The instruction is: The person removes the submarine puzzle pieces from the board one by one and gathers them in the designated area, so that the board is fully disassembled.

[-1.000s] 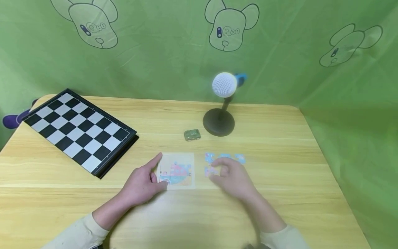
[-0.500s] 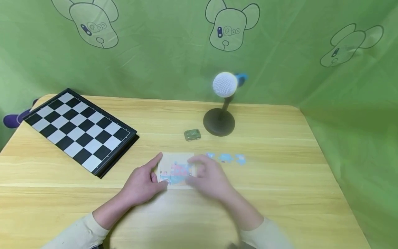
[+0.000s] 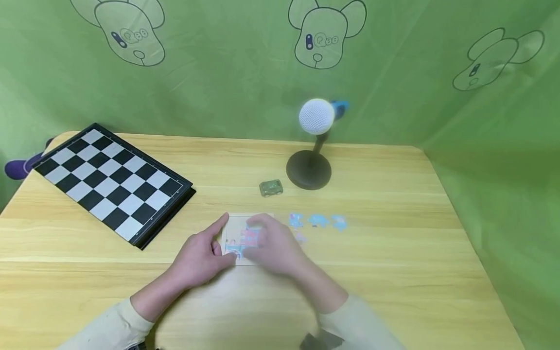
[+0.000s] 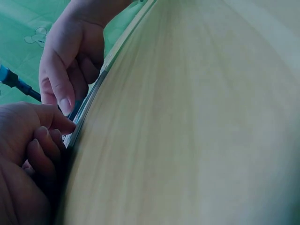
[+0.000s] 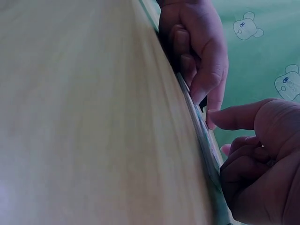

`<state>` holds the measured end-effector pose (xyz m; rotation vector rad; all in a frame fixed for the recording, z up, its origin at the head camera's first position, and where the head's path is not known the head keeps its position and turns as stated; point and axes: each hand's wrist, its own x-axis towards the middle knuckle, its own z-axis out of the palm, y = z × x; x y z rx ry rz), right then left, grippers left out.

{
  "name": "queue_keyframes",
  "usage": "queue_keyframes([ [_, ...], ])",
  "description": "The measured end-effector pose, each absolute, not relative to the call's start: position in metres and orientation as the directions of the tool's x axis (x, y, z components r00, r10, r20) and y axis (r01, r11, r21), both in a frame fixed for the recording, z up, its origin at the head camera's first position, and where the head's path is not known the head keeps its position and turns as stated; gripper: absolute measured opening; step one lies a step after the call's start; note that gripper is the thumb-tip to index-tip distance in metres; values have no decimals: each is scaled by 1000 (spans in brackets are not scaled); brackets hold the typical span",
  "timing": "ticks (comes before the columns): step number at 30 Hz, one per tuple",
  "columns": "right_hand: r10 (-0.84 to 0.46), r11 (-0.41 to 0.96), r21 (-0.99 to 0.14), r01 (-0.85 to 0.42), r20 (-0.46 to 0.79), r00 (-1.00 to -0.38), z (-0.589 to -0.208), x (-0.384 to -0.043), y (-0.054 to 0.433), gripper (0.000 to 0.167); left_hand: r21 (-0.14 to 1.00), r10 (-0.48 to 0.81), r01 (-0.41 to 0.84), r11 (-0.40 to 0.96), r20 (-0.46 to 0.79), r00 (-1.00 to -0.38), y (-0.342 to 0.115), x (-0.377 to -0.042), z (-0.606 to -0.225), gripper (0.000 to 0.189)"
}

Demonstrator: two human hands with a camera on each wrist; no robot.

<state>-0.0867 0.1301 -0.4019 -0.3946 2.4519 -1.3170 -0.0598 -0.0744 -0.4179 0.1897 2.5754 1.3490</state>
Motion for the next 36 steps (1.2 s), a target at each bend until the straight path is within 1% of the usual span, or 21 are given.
queue_keyframes([
  [6,-371,565,-823,-62,-186,-910,-401,-88,128,51,822,216,10,569,-138,-967,-74,-60,-417,94],
  [13,-367,570,-821,-32,-220,-904,-400,-89,127,49,823,214,-1,568,-149,-966,-74,-60,-417,94],
  [20,-379,564,-825,-35,-221,-899,-400,-90,128,49,822,211,-1,569,-148,-966,-74,-59,-418,95],
  [25,-399,540,-840,-51,-203,-894,-402,-90,129,49,823,211,-3,569,-149,-966,-74,-59,-417,94],
  [32,-441,518,-846,-126,-138,-887,-403,-91,129,47,816,206,1,579,-145,-968,-74,-59,-418,94],
  [36,-450,516,-845,-142,-126,-884,-403,-90,129,45,817,208,1,576,-145,-967,-74,-59,-418,94],
])
